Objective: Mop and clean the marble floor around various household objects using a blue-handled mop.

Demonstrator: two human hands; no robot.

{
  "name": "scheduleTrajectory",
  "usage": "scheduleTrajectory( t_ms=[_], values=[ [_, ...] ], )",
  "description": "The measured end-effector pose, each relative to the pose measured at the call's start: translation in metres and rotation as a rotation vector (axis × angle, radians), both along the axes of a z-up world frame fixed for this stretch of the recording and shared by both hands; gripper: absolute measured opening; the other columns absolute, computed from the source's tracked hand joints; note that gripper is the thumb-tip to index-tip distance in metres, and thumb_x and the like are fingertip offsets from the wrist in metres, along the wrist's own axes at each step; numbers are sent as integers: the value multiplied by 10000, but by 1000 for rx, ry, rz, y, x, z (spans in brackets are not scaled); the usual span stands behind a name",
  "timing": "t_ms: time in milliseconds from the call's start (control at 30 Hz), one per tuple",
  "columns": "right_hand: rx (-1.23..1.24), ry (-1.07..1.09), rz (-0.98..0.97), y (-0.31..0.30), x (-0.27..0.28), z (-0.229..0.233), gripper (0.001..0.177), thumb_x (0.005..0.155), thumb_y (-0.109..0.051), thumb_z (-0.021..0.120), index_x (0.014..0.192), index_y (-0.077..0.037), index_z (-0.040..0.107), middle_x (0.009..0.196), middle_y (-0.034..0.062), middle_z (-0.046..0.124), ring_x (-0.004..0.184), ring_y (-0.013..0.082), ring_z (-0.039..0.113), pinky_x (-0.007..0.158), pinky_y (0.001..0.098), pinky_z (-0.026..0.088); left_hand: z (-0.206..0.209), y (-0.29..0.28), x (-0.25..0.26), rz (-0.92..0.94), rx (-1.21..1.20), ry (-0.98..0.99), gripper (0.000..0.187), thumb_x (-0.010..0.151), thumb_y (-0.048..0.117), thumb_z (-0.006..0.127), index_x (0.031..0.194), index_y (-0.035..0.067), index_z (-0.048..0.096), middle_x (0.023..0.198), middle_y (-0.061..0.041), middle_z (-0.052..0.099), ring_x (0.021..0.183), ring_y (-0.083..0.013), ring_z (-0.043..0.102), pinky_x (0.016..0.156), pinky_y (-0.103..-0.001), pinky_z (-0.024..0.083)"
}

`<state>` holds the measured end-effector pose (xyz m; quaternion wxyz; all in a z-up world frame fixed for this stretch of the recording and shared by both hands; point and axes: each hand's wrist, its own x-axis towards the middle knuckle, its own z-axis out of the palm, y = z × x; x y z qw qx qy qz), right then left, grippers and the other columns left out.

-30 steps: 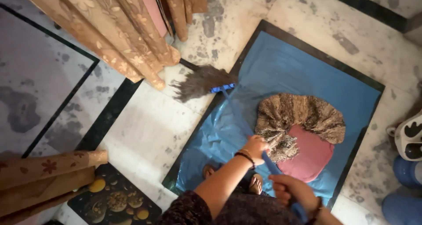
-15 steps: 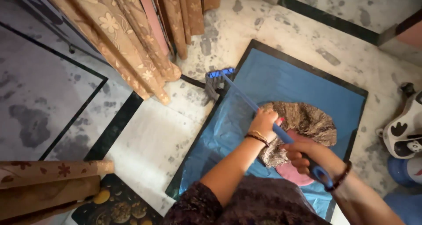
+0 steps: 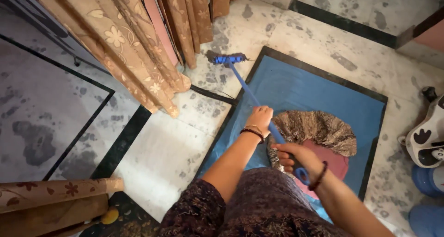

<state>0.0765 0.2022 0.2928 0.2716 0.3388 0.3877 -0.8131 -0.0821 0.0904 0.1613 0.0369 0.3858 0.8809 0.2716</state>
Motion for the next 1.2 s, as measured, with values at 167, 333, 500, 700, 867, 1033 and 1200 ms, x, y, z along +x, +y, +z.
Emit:
scheduleTrajectory(
  t_ms=[167, 333, 500, 700, 867, 1033, 1200],
  values=[
    [-70, -92, -55, 18, -28, -180, 238, 1023, -282, 559, 946, -59, 578, 669, -10, 513, 535, 70, 442, 426, 224, 327, -12, -28, 0, -65, -297, -147, 488, 740, 215, 832, 1144, 56, 610, 1240, -157, 620, 1219, -355, 567, 1031, -458, 455],
    [306, -118, 108, 64, -75, -248, 244, 986, -268, 603, 823, -96, 544, 645, -13, 508, 490, 109, 415, 391, 287, 305, -33, -39, 5, -24, -329, -303, 448, 814, 251, 820, 1174, 70, 626, 1260, -164, 618, 1189, -376, 583, 999, -466, 474],
    [306, -231, 237, 134, -148, -233, 373, 985, -379, 666, 799, -56, 643, 596, 13, 493, 432, 121, 395, 356, 285, 272, -48, -32, -15, 60, -164, -361, 354, 844, 220, 778, 1147, 93, 648, 1205, -144, 652, 1126, -376, 619, 971, -465, 501],
    [570, -109, 441, 180, -244, -247, 321, 992, -351, 638, 976, -35, 688, 674, 46, 641, 437, 139, 480, 365, 298, 363, -50, -4, -82, 136, -28, -289, 296, 855, 184, 756, 1117, 92, 653, 1180, -149, 656, 1125, -376, 615, 967, -458, 501],
    [467, -102, 342, 213, -372, -283, 253, 948, -305, 663, 983, -55, 683, 726, 76, 704, 442, 155, 491, 362, 323, 357, -61, 51, -165, 241, -54, -309, 289, 851, 192, 752, 1104, 91, 658, 1189, -149, 646, 1133, -371, 604, 970, -454, 497],
    [540, -55, 473, 266, -517, -285, 293, 957, -312, 655, 944, -21, 684, 738, 59, 712, 419, 138, 482, 355, 318, 352, -65, 134, -237, 356, -122, -376, 303, 850, 189, 740, 1130, 101, 663, 1218, -148, 636, 1142, -371, 592, 976, -461, 487],
    [543, 88, 600, 306, -615, -291, 334, 951, -289, 651, 1104, 8, 655, 699, 102, 666, 412, 187, 482, 344, 345, 347, -64, 200, -286, 427, -135, -460, 297, 876, 187, 724, 1155, 106, 665, 1230, -143, 638, 1148, -380, 594, 983, -467, 487]
  ],
)
